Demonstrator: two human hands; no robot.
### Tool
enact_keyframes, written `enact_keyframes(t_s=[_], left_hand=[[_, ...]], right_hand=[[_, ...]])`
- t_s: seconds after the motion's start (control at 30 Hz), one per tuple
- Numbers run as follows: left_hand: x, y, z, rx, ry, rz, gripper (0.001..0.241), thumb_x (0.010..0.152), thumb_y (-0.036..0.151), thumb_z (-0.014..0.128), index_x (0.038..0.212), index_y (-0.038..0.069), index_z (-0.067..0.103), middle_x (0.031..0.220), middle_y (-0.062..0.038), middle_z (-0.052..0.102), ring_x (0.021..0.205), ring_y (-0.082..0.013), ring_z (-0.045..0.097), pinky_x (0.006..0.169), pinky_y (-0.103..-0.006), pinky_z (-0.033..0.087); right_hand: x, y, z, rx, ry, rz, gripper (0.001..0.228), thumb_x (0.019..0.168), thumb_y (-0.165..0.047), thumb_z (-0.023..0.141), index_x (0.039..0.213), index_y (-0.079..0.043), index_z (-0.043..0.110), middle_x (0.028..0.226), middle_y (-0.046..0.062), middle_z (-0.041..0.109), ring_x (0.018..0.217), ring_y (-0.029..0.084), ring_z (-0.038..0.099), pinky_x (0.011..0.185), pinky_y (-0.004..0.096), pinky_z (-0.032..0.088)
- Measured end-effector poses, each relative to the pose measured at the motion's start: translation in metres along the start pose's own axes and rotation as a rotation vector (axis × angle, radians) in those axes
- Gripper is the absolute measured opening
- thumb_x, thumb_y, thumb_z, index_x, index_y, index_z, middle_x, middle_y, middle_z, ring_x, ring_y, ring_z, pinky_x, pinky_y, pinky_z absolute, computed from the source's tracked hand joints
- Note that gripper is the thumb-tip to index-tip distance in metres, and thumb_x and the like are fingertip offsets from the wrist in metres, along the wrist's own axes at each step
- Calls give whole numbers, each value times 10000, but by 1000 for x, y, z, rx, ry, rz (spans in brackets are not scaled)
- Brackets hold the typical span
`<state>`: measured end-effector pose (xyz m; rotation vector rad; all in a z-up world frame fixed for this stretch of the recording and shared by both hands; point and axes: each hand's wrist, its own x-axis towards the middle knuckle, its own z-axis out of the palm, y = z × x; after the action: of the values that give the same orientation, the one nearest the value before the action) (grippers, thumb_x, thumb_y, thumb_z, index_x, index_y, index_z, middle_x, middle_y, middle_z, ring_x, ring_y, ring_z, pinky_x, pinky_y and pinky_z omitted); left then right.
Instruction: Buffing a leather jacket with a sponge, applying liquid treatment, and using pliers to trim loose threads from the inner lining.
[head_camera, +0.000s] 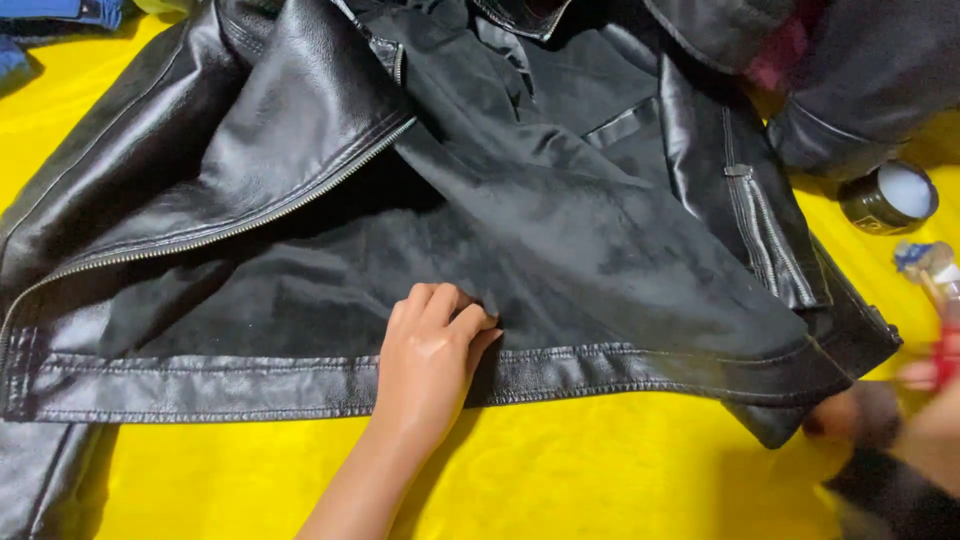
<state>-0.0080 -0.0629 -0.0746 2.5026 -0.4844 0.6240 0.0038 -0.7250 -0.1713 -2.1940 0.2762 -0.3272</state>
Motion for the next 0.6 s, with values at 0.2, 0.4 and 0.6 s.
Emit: enact_keyframes(t_s=[0.2, 0.4, 0.6], left_hand=[[4, 9, -12, -108, -33, -17, 142, 953, 183, 735, 845, 120, 666, 834, -7, 574, 838, -261, 504, 722, -398, 426], [0, 11, -22, -154, 38, -71, 125, 918, 184, 751, 853, 124, 661, 871, -28, 604, 864, -286, 532, 747, -406, 421], [9, 11, -26, -200, -15, -28, 121, 947, 223, 725, 878, 140, 671, 882, -10, 617, 888, -273, 535, 768, -406, 413]], right_hand=[[-183, -396, 213, -159, 20, -95, 541, 708, -132, 880, 1216, -144, 693, 937, 32, 720, 738, 140, 684, 766, 251, 544], [-178, -384, 267, -236, -307, -274, 430, 858, -474, 732, 1183, -222, 605, 989, -15, 783, 866, 276, 757, 756, 372, 530], [-182, -378, 272, -223, -154, -194, 435, 845, -482, 723, 1182, -225, 624, 1042, -30, 811, 903, 290, 773, 715, 409, 556]])
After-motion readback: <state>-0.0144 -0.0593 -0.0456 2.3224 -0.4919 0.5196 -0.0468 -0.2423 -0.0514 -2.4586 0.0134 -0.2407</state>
